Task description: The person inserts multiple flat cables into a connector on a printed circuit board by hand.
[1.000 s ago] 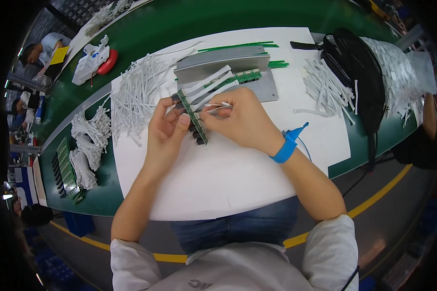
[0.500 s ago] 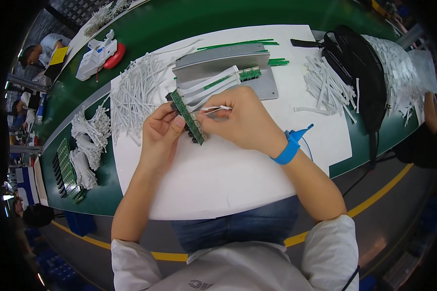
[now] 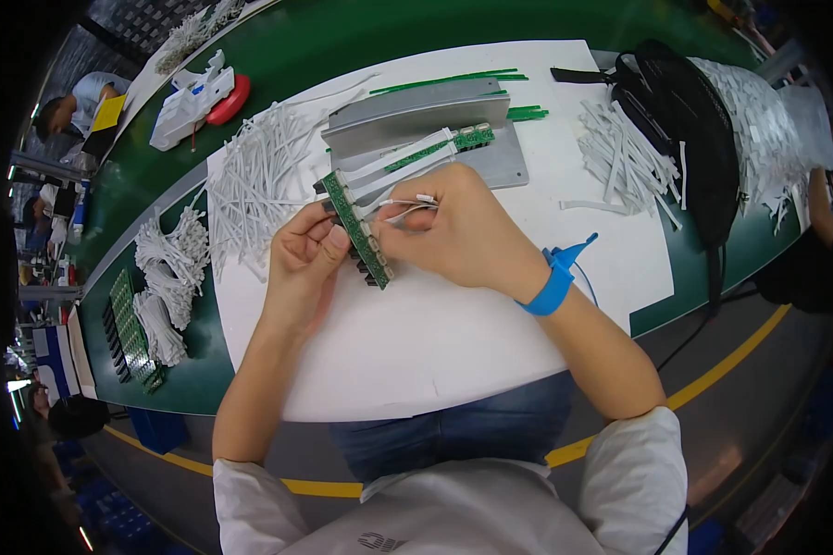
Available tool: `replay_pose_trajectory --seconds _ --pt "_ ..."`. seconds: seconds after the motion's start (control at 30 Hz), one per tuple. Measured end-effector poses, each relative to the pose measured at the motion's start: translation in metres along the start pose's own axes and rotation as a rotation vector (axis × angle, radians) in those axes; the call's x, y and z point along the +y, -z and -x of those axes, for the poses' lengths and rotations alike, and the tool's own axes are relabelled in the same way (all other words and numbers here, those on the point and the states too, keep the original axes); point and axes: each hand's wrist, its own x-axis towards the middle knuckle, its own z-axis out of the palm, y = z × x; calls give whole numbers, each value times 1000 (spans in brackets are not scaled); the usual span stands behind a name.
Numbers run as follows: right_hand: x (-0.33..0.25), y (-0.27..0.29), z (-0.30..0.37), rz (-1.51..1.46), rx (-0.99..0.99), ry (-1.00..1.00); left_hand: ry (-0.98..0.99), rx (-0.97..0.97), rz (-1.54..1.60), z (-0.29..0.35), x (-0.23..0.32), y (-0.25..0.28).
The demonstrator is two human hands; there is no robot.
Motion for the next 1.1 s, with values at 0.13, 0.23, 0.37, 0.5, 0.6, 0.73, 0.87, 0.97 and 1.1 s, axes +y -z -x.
replay_pose_trajectory --seconds 0.13,0.23,0.37,0.5,0.6,0.73,0.87,0.97,1.1 --pt "-8 4 2 39 -22 -12 25 -34 20 1 2 -1" --pt "-4 3 1 31 -28 20 38 -49 41 0 6 -1" --pt "0 -3 -3 49 18 53 20 -39 -8 -7 11 5" --pt "2 -3 -3 157 218 64 -164 139 -86 -11 24 8" --pt "-1 -1 -1 164 243 142 -195 262 -94 -10 27 6" --pt "11 -10 -1 35 92 161 -144 254 -34 -7 25 5" --pt "3 -6 -2 -53 -43 -52 -127 169 19 -5 21 4" --pt "10 -8 -4 65 -43 33 -66 90 18 -6 20 1" --pt "7 -12 -6 -16 -56 30 -30 85 -25 -4 14 -2"
